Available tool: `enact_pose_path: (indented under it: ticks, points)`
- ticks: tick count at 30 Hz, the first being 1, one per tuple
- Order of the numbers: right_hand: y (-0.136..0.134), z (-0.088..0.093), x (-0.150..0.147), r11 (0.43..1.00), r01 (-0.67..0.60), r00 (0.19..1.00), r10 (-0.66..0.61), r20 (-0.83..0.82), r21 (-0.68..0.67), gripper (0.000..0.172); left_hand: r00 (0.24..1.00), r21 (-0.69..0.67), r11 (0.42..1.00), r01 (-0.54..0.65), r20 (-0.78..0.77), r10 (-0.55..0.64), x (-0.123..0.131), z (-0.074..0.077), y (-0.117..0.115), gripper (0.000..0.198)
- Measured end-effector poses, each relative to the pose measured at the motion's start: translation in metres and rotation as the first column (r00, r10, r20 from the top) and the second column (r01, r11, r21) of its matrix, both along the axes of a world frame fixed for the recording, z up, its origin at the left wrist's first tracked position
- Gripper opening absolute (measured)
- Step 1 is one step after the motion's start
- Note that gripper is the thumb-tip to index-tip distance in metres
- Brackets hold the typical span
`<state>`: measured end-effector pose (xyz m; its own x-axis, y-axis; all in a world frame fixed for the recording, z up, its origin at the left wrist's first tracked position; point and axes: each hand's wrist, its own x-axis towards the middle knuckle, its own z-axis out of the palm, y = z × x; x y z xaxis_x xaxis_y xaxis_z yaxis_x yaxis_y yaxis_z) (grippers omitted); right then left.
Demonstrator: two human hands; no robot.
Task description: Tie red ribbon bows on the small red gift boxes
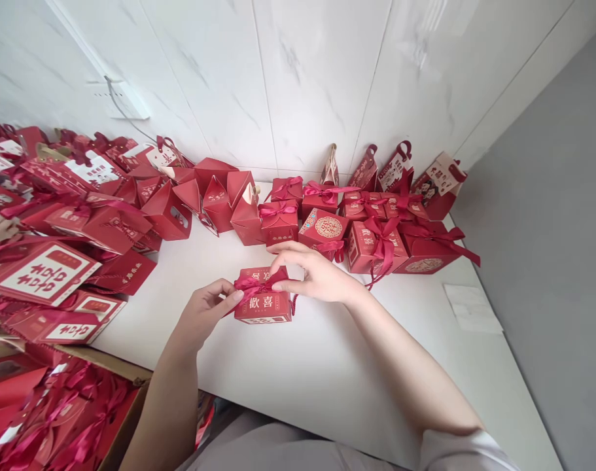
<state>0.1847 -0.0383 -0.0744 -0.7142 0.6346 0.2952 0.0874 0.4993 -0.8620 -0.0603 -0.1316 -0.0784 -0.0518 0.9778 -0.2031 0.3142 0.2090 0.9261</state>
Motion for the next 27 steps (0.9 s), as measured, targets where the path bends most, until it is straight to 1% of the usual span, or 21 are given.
enact_pose_path:
  ticks: [4,7,9,12,21,24,27]
  points:
    - [-0.003,-0.002,-0.004,0.982,-0.003,0.997,-0.011,0.074,0.191,0.011,1.0,-0.012,1.0,0.002,0.028,-0.002,0.005,0.001,0.002,0.038]
    - [-0.003,-0.006,-0.007,0.963,0.003,0.995,-0.03,0.095,0.27,0.013,0.999,-0.023,1.0,0.007,0.038,-0.007,0.005,-0.001,0.003,0.039]
    - [-0.003,-0.007,-0.008,0.963,0.01,0.996,-0.034,0.086,0.268,0.014,0.999,-0.028,0.999,0.021,0.039,-0.02,0.004,-0.004,0.003,0.04]
    - [-0.003,-0.007,-0.008,0.973,0.01,0.996,-0.031,0.088,0.23,0.011,0.998,-0.027,0.998,0.049,0.033,-0.048,0.003,-0.006,0.003,0.038]
    - [-0.003,-0.009,-0.011,0.975,-0.024,0.992,-0.005,0.128,0.222,0.009,0.991,0.004,0.999,0.054,-0.119,-0.053,0.006,-0.005,0.003,0.034]
    - [-0.003,-0.008,-0.01,0.981,-0.003,0.991,-0.022,0.128,0.194,0.009,0.984,0.027,0.999,0.044,-0.177,-0.038,0.006,-0.003,0.002,0.032]
    - [-0.001,-0.007,-0.006,0.992,0.053,0.989,-0.067,0.129,0.112,0.016,0.983,0.024,0.999,0.034,-0.182,-0.029,0.006,-0.001,-0.001,0.031]
